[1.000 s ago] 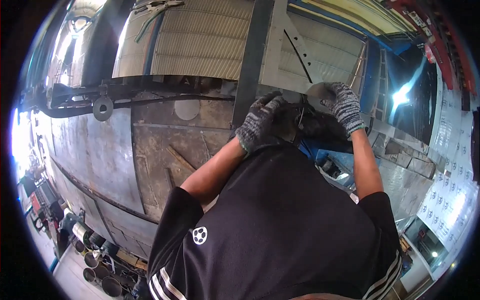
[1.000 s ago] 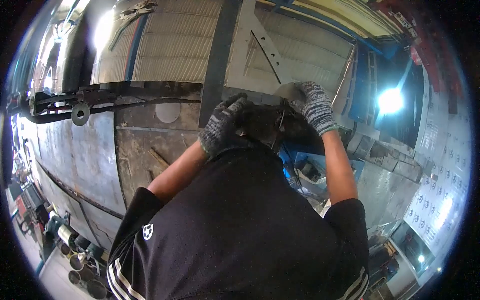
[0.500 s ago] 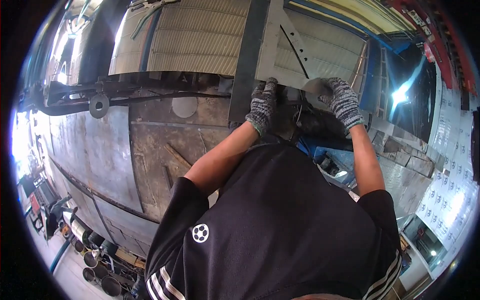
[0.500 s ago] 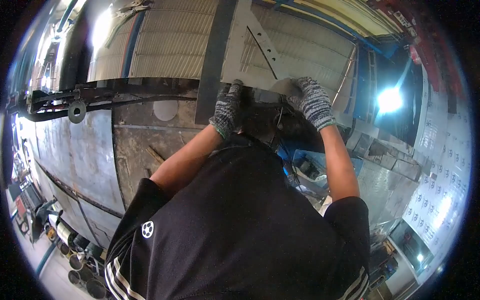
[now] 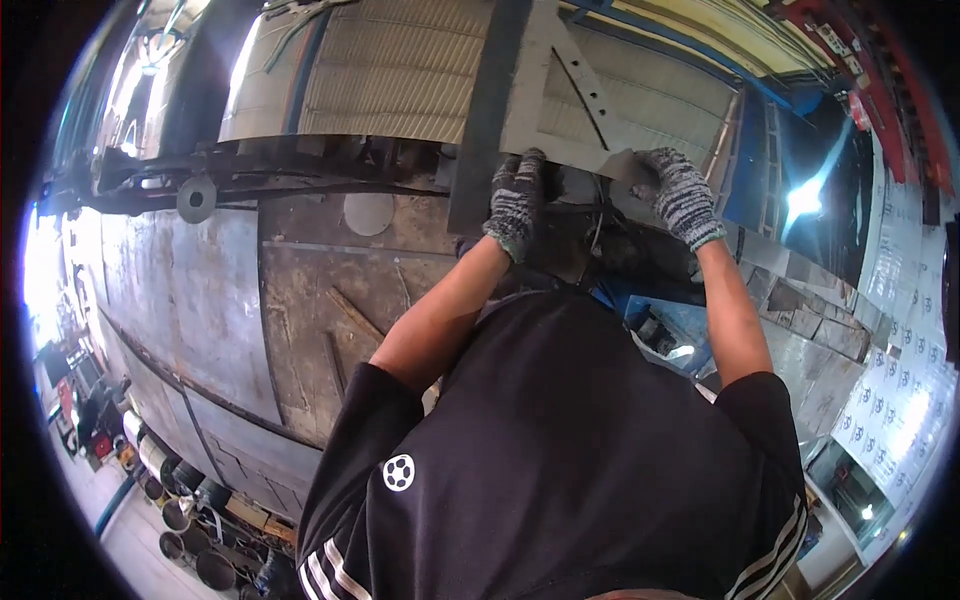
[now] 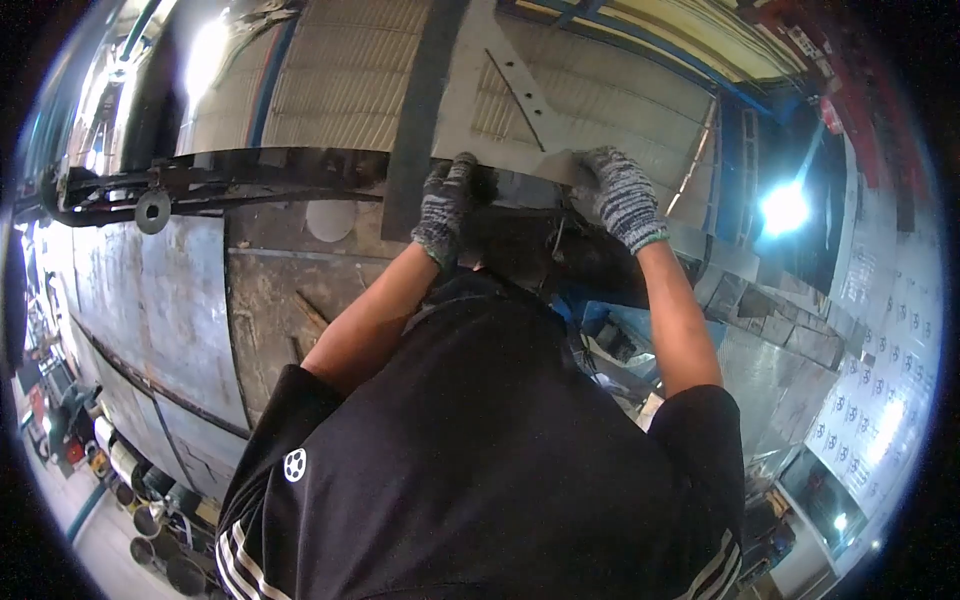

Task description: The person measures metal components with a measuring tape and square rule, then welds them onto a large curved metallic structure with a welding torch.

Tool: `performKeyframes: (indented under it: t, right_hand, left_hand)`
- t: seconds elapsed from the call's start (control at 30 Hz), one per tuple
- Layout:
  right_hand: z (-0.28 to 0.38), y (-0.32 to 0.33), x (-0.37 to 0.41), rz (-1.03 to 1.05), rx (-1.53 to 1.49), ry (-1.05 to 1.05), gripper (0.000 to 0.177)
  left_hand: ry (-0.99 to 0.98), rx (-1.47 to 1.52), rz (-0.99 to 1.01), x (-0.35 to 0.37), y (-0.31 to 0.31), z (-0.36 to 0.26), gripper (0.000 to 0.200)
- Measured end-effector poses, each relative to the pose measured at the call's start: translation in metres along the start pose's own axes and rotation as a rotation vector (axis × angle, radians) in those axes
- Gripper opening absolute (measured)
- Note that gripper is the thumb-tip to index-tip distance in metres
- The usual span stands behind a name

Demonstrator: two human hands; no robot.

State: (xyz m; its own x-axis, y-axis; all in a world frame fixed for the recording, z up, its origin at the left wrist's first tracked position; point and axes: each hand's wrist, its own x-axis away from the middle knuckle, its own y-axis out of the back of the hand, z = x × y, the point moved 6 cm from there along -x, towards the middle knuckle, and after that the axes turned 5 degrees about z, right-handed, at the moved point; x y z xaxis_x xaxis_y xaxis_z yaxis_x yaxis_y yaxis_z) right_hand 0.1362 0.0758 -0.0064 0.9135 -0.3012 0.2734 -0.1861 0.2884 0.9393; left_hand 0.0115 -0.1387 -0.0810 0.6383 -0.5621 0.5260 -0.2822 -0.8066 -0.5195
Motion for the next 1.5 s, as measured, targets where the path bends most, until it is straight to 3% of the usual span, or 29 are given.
performKeyframes:
  t: [0.07,0.13,0.17,0.23,0.27,0.33,0.37,0.47,0.5,0.57,0.7,0.8,0.87,0.9,0.97,1.0,1.07,1.13,1.2,1.23,1.47,1.5]
  right_hand:
    - [0.005,0.014,0.007,-0.003,0.019,-0.025,0.063]
    - [-0.005,0.014,0.013,-0.002,0.041,-0.065,0.066]
    - [-0.016,0.007,0.013,0.014,0.030,-0.092,0.068]
    - [-0.032,0.001,0.021,-0.017,0.025,-0.106,0.068]
    - [-0.036,0.003,0.027,-0.020,0.028,-0.129,0.068]
    - [-0.035,0.005,0.029,-0.023,-0.062,-0.073,0.064]
    - [-0.038,0.003,0.032,-0.093,-0.068,-0.026,0.058]
    - [-0.051,-0.015,0.026,-0.113,-0.037,-0.015,0.051]
    - [-0.049,-0.013,0.027,-0.117,-0.043,-0.019,0.051]
    - [-0.046,-0.010,0.029,-0.122,-0.037,-0.021,0.050]
    - [-0.043,-0.006,0.028,-0.118,-0.046,0.000,0.051]
    - [-0.046,-0.009,0.030,-0.113,-0.056,0.008,0.052]
    - [-0.050,-0.011,0.029,-0.126,-0.037,0.026,0.055]
    - [-0.049,-0.011,0.028,-0.130,-0.042,0.041,0.055]
    - [-0.048,-0.010,0.028,-0.116,-0.012,0.024,0.054]
    - [-0.048,-0.012,0.027,-0.117,-0.015,0.045,0.054]
    - [-0.052,-0.014,0.026,-0.145,-0.022,0.058,0.053]
    - [-0.051,-0.014,0.025,-0.166,-0.024,0.106,0.051]
    - [-0.052,-0.012,0.025,-0.112,-0.075,0.019,0.051]
    - [-0.047,-0.008,0.025,-0.132,-0.063,0.041,0.051]
    - [-0.039,0.001,0.026,-0.065,-0.164,0.013,0.052]
    - [-0.042,-0.001,0.025,-0.067,-0.160,0.016,0.052]
  left_hand:
    - [-0.041,-0.044,0.012,-0.010,0.010,0.012,0.022]
    - [-0.345,-0.510,0.065,-0.035,0.042,0.019,0.025]
    - [-0.330,-0.504,0.093,-0.040,0.050,0.020,0.025]
    - [-0.519,-0.912,0.116,-0.037,0.046,0.012,0.026]
    - [-0.516,-0.910,0.140,-0.037,0.039,0.014,0.026]
    - [-0.127,-0.235,0.121,-0.047,0.043,0.032,0.024]
    - [-0.125,-0.241,0.136,-0.046,0.038,0.032,0.024]
    - [-0.421,-0.782,0.163,-0.042,0.038,0.018,0.020]
    - [-0.422,-0.789,0.168,-0.031,0.024,0.006,0.020]
    - [-0.013,-0.011,0.034,-0.019,0.017,0.008,0.019]
    - [-0.133,-0.202,0.118,-0.021,0.014,0.003,0.020]
    - [-0.026,0.041,-0.027,-0.020,0.021,0.014,0.018]
    - [-0.204,-0.160,0.133,-0.022,0.018,0.007,0.014]
    - [-0.216,-0.163,0.121,-0.022,0.019,0.004,0.014]
    - [-0.006,0.080,0.069,-0.021,0.018,0.016,0.012]
    - [-0.021,0.082,0.053,-0.022,0.021,0.019,0.012]
    - [-0.355,-0.276,0.199,-0.023,0.017,0.010,0.021]
    - [-0.350,-0.325,0.170,-0.030,0.028,0.014,0.026]
    - [-0.235,-0.422,0.039,-0.028,0.031,0.018,0.034]
    - [-0.178,-0.282,-0.013,-0.039,0.038,0.030,0.039]
    - [-0.198,-0.123,0.060,-0.037,0.029,0.034,0.043]
    - [-0.196,-0.093,0.026,-0.037,0.027,0.031,0.033]
